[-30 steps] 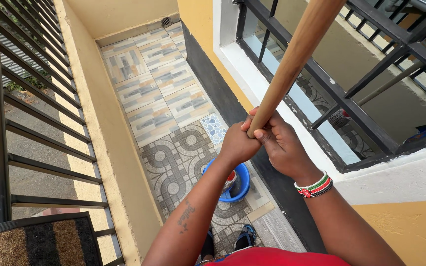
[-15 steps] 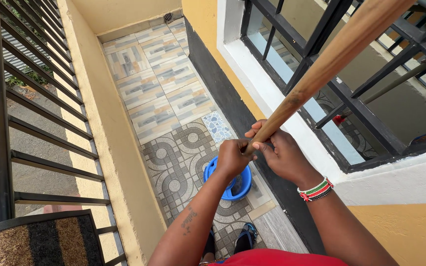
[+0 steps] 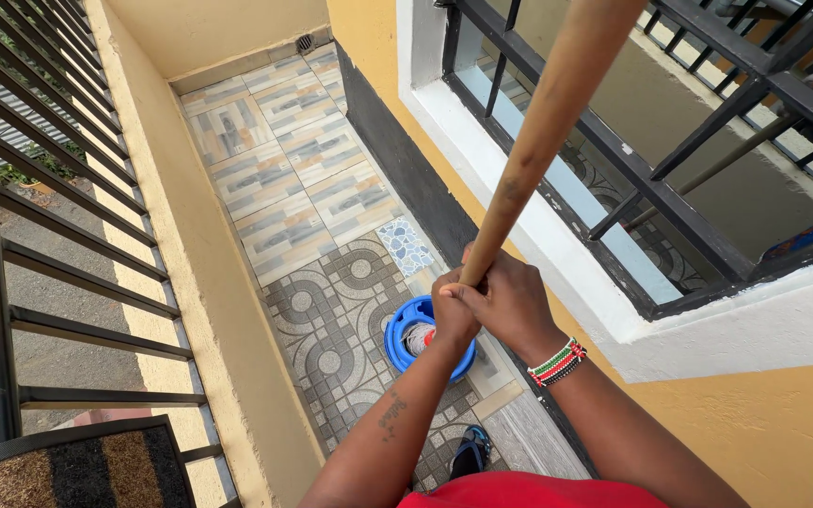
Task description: The person mops a tiled balcony floor using a mop and a bucket of water. They dip the mop into the bucket, wring it out, and scrub the tiles around a bicycle.
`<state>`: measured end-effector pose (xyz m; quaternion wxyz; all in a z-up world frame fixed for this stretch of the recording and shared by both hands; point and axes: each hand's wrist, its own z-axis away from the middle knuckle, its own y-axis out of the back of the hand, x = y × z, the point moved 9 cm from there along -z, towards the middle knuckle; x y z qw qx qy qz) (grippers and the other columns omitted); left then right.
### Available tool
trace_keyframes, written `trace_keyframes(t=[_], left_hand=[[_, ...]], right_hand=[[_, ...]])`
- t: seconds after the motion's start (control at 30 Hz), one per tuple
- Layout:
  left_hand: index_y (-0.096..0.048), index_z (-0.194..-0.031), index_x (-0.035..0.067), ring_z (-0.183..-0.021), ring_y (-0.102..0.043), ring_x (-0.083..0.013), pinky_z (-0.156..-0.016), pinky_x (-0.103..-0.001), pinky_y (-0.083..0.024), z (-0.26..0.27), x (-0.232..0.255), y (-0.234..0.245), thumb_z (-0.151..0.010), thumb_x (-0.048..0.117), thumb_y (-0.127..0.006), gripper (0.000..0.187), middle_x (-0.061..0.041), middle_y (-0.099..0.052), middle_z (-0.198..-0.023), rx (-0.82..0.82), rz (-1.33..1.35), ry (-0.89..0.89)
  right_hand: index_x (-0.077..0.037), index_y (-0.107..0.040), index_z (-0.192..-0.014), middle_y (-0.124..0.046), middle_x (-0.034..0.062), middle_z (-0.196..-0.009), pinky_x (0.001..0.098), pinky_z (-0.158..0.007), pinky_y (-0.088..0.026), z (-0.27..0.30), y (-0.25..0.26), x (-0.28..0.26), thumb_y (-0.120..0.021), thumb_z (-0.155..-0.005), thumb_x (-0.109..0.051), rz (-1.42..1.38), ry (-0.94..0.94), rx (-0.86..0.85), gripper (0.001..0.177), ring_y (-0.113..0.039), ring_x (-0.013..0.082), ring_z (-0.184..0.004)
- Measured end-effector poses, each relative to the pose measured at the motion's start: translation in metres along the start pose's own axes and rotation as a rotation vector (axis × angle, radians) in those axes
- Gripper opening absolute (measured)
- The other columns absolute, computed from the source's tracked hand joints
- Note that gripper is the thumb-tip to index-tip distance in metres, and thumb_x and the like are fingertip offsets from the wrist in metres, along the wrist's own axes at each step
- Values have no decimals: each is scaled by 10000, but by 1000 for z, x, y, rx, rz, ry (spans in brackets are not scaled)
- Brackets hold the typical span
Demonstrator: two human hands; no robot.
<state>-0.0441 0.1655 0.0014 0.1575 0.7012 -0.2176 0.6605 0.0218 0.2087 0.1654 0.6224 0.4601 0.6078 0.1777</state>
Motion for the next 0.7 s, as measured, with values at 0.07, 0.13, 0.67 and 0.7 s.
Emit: trace_keyframes(t=[0.07,0.13,0.67,0.7], left_hand=[[-686,-1001,-49,-851,-629,-160,-742,-363,-523,-5,0,0,-930,230,-666,288,-92,-688,-886,-206,-43,13],[-703,-1050,-28,-913,-682,-153,-798,-342,-546,-9,11,-6,-884,272,-682,344,-72,-729,-943,-496,-89,13],[-624,-838,-56,-716,-577,-139,-635,-345,-516,19,17,21,-862,176,-751,266,-139,-647,-722,285,-103,-80],[-671,-828,-45,-698,-601,-122,-623,-336,-523,19,15,24,-838,179,-751,238,-124,-682,-711,263,-54,-7]], right_hand=[[-47,-613,-1170,-748,107,-1008,369,-858,-590,-1,1,-10,-789,-873,-177,-229,114,-102,369,-746,232,-938],[5,-543,-1216,-733,128,-1199,384,-1036,-546,2,17,-30,-643,-934,-7,-696,356,-192,300,-703,245,-1197],[-42,-591,-1167,-746,70,-1037,295,-833,-629,14,12,-15,-714,-836,11,-479,62,157,358,-775,161,-958],[-54,-621,-1115,-751,56,-997,297,-813,-625,14,13,-22,-745,-814,-14,-430,20,125,328,-776,158,-943]])
